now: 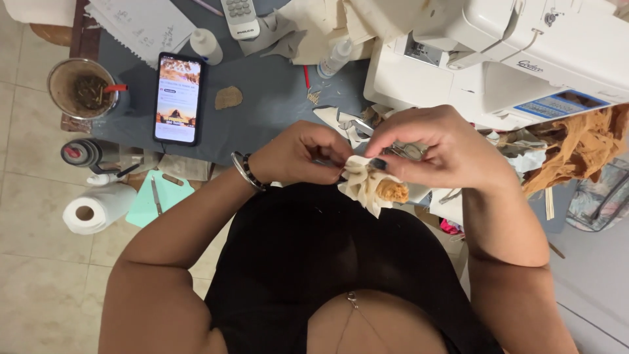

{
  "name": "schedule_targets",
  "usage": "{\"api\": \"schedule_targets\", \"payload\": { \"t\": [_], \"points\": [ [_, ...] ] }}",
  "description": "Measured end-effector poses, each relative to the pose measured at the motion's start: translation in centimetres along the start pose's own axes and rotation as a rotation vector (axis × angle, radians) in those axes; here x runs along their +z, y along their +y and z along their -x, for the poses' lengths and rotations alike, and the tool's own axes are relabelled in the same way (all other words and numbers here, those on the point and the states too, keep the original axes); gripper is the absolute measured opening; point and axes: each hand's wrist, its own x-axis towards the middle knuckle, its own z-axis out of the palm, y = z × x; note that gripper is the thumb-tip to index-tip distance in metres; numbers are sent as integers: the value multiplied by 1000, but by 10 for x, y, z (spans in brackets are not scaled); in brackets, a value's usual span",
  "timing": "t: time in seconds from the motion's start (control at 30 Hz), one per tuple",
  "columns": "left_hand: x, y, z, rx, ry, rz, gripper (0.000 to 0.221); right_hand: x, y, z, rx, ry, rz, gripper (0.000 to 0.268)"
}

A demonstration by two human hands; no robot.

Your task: Assembling a decorative flower from fabric petals and a central core at a workstation.

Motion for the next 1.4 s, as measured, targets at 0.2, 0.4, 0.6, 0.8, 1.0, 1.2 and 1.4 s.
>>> {"api": "schedule_targets", "payload": {
  "t": [0.2, 0.4, 0.6, 0.8, 1.0, 1.2, 1.4],
  "points": [
    [-5, 9, -3, -15, -30, 67, 25, -6, 19, 4, -44, -55, 2, 19],
    [-9, 8, -6, 81, -68, -7, 24, -3, 18, -2, -78, -69, -29, 29],
    [-20, -9, -2, 135, -74, 135, 24, 3, 46, 17, 18, 80, -151, 46],
    [-35, -45, 5, 167, -56, 381, 23, 25, 38, 13, 86, 181, -229, 43],
    [-31, -52, 6, 188, 31, 487, 24, 27, 23, 14, -25, 324, -178, 39],
    [-35, -64, 1, 205, 112, 485, 25, 35, 33, 23, -101, 443, -273, 39],
    [-43, -82, -4, 238, 254, 507, 30, 41, 52, 37, -202, 733, -109, 40]
  ]
}}
